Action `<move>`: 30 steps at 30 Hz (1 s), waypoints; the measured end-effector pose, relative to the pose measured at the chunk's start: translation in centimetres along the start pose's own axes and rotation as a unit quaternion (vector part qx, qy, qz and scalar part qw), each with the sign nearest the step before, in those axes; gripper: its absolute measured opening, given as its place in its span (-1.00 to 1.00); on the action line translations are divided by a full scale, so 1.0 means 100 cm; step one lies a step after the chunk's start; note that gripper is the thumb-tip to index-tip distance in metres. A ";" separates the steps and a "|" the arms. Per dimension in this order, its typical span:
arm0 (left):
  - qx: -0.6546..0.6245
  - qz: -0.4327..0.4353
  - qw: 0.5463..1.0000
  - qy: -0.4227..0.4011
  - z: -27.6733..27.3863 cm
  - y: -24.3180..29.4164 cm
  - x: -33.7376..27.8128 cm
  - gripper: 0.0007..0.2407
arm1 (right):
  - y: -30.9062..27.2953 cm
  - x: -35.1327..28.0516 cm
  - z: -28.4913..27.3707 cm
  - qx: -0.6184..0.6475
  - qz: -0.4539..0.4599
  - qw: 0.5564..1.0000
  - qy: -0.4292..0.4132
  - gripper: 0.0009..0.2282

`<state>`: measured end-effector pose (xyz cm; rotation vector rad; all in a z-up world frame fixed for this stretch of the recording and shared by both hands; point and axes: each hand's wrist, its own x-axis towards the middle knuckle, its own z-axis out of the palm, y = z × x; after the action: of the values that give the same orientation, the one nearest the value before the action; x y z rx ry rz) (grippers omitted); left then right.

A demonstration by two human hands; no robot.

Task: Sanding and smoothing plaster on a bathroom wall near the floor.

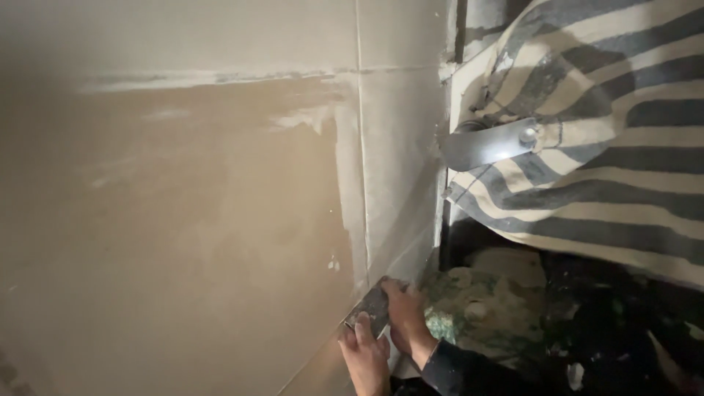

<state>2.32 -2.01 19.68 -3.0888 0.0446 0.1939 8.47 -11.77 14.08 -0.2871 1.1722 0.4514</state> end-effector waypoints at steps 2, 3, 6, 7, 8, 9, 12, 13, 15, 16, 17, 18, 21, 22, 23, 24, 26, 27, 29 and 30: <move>-0.220 -0.276 0.935 -0.015 0.013 0.003 -0.004 -0.63 | -0.006 -0.001 0.000 0.022 0.035 0.999 -0.006 -0.86; -0.414 -0.515 0.750 -0.032 0.020 0.004 -0.006 -0.71 | -0.008 -0.002 0.000 0.042 0.068 0.997 -0.014 -0.86; -0.471 -0.527 0.707 0.017 0.031 -0.009 -0.020 -0.68 | -0.013 -0.006 -0.002 -0.004 0.014 0.999 -0.040 -0.82; -0.469 -0.529 0.707 0.019 0.019 0.000 -0.013 -0.68 | -0.012 -0.004 -0.003 -0.005 0.018 0.999 -0.040 -0.82; -0.246 -0.271 0.929 0.048 0.008 0.011 -0.001 -0.67 | -0.014 0.000 -0.002 0.012 0.048 0.999 -0.021 -0.84; 0.019 0.031 0.997 0.068 -0.002 0.022 0.011 -0.52 | -0.017 0.004 -0.002 0.028 0.078 0.997 -0.001 -0.85; -0.066 -0.058 0.996 -0.031 0.047 -0.002 0.001 -0.57 | -0.004 0.032 -0.023 0.004 0.026 0.999 -0.044 -0.84; -0.067 -0.056 0.996 -0.034 0.057 -0.004 0.002 -0.57 | 0.005 0.050 -0.030 0.005 0.025 0.999 -0.041 -0.84; -0.025 -0.033 0.999 -0.025 0.075 -0.007 -0.003 -0.63 | 0.028 0.079 -0.047 0.013 0.012 0.998 -0.059 -0.83; -0.026 -0.033 0.999 -0.026 0.082 -0.006 -0.001 -0.63 | 0.025 0.083 -0.054 0.012 0.011 0.998 -0.058 -0.83; -0.014 -0.050 0.998 -0.043 0.088 -0.005 0.002 -0.64 | 0.023 0.086 -0.061 -0.260 -0.204 0.940 -0.083 -0.78; -0.001 -0.066 0.996 -0.061 0.093 -0.004 0.003 -0.66 | 0.021 0.088 -0.068 -0.500 -0.392 0.766 -0.098 -0.65; -0.106 -0.069 0.990 -0.063 0.087 0.011 0.017 -0.63 | 0.032 0.113 -0.064 -0.105 -0.058 0.991 -0.058 -0.75; -0.108 -0.069 0.990 -0.062 0.090 0.013 0.019 -0.63 | 0.030 0.114 -0.067 -0.107 -0.060 0.991 -0.058 -0.75; -0.101 -0.046 0.993 -0.040 0.093 0.015 0.020 -0.64 | 0.028 0.115 -0.069 -0.319 -0.205 0.922 -0.070 -0.76; -0.093 -0.024 0.995 -0.019 0.094 0.016 0.019 -0.63 | 0.029 0.114 -0.073 -0.510 -0.334 0.789 -0.078 -0.69; -0.194 -0.125 0.972 -0.046 0.096 0.020 0.017 -0.79 | 0.004 0.100 -0.065 -0.537 -0.364 0.755 -0.097 -0.65; -0.290 -0.221 0.928 -0.072 0.097 0.022 0.015 -0.91 | -0.009 0.092 -0.061 -0.561 -0.394 0.719 -0.117 -0.60; -0.210 -0.151 0.964 -0.054 0.112 0.018 0.021 -0.89 | 0.020 0.124 -0.068 -0.269 -0.194 0.939 -0.089 -0.65; -0.128 -0.080 0.988 -0.039 0.122 0.017 0.025 -0.85 | 0.032 0.142 -0.072 0.068 0.042 0.996 -0.049 -0.69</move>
<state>3.22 -3.21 7.23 -3.3148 -0.2497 0.3370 5.49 -9.45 -1.73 -0.0962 1.1168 0.4516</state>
